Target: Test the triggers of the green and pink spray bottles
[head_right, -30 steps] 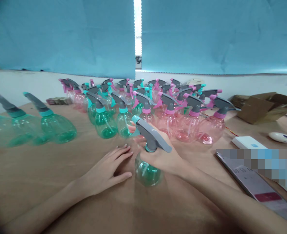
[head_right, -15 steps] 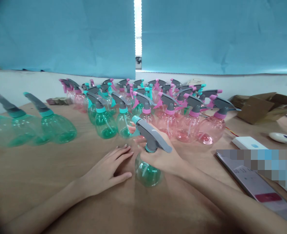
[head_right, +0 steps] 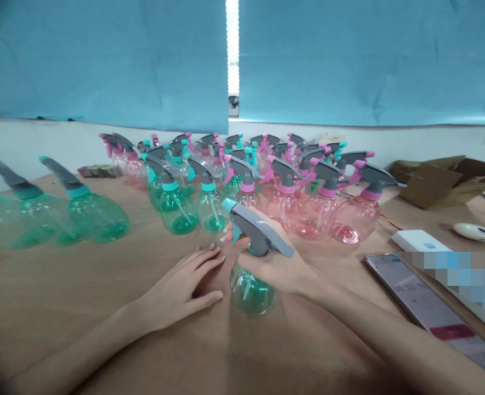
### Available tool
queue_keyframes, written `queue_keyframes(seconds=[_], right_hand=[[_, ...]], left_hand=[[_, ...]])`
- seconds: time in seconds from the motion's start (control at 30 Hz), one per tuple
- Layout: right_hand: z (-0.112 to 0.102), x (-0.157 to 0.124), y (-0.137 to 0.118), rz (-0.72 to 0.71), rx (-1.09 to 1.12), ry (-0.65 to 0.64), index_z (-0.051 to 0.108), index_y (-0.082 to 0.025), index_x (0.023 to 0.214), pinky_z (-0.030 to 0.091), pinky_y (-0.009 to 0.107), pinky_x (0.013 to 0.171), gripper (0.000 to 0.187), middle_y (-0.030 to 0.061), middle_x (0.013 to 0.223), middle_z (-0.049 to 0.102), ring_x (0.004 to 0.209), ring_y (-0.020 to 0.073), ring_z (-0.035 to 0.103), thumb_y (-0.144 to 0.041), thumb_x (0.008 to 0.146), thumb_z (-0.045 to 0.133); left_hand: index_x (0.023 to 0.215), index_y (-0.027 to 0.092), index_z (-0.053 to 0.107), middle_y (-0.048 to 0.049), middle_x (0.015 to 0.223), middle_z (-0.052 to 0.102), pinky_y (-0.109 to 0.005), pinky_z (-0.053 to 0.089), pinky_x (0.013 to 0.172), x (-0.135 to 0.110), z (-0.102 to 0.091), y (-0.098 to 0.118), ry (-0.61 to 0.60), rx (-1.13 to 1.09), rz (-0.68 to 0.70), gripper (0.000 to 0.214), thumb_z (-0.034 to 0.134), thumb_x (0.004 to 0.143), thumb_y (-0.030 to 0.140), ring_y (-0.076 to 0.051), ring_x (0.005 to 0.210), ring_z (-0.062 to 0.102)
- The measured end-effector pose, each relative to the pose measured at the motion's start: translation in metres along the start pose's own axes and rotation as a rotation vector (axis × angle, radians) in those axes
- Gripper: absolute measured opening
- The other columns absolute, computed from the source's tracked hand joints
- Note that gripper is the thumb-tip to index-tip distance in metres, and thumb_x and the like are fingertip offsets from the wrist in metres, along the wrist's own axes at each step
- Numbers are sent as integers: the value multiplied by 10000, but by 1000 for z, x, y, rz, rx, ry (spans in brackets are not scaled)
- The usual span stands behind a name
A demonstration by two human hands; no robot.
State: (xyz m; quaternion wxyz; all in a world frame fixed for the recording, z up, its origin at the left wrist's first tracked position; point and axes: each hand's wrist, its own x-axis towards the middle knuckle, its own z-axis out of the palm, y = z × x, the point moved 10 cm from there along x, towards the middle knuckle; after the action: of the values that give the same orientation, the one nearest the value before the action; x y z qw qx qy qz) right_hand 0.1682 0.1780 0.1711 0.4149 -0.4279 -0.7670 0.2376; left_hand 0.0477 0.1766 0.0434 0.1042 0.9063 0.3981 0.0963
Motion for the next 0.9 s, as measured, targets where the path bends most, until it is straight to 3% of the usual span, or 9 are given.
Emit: queue_keyframes(seconds=[0.17,0.3,0.37,0.47,0.77,0.9], right_hand=[[-1,-4,4,25,151,-9,515,-275,609,605,322,682,172,-17,763,675,735,207,697,-103,599,522],[9,-7,18,8,233,-49,629,-294,877,592,367,822,321,-12,977,706,901,217,701,-116,633,519],[13,-7,24,19,263,-67,619,-289,1044,583,386,846,442,7,1115,691,939,216,697,-126,645,520],[16,-8,30,46,271,-74,592,-271,1151,579,383,857,517,29,1244,648,926,204,702,-133,658,524],[23,-10,45,55,258,-70,503,-310,1316,588,356,860,616,9,1307,616,973,202,700,-89,742,535],[23,-12,53,38,213,-30,509,-303,1301,606,353,822,544,12,1154,694,944,219,710,-141,784,548]], left_hand=[[1416,204,411,-115,1495,395,-483,258,1122,0,0,0,-9,2,-6,591,505,930,526,-296,1384,329],[1423,194,398,-113,1490,404,-474,249,1128,0,1,0,-21,13,-11,608,495,932,539,-283,1389,321],[1419,184,405,-116,1489,405,-464,247,1130,0,1,-1,-22,18,-13,611,496,932,540,-280,1388,324],[1414,177,411,-115,1486,409,-458,248,1131,0,2,0,-17,18,-7,607,497,933,537,-282,1382,332],[1418,163,404,-128,1473,425,-469,263,1121,0,1,0,-15,30,1,616,494,937,535,-287,1377,341],[1413,162,414,-129,1473,424,-471,264,1120,0,2,0,-22,36,-1,609,494,936,534,-284,1380,336]])
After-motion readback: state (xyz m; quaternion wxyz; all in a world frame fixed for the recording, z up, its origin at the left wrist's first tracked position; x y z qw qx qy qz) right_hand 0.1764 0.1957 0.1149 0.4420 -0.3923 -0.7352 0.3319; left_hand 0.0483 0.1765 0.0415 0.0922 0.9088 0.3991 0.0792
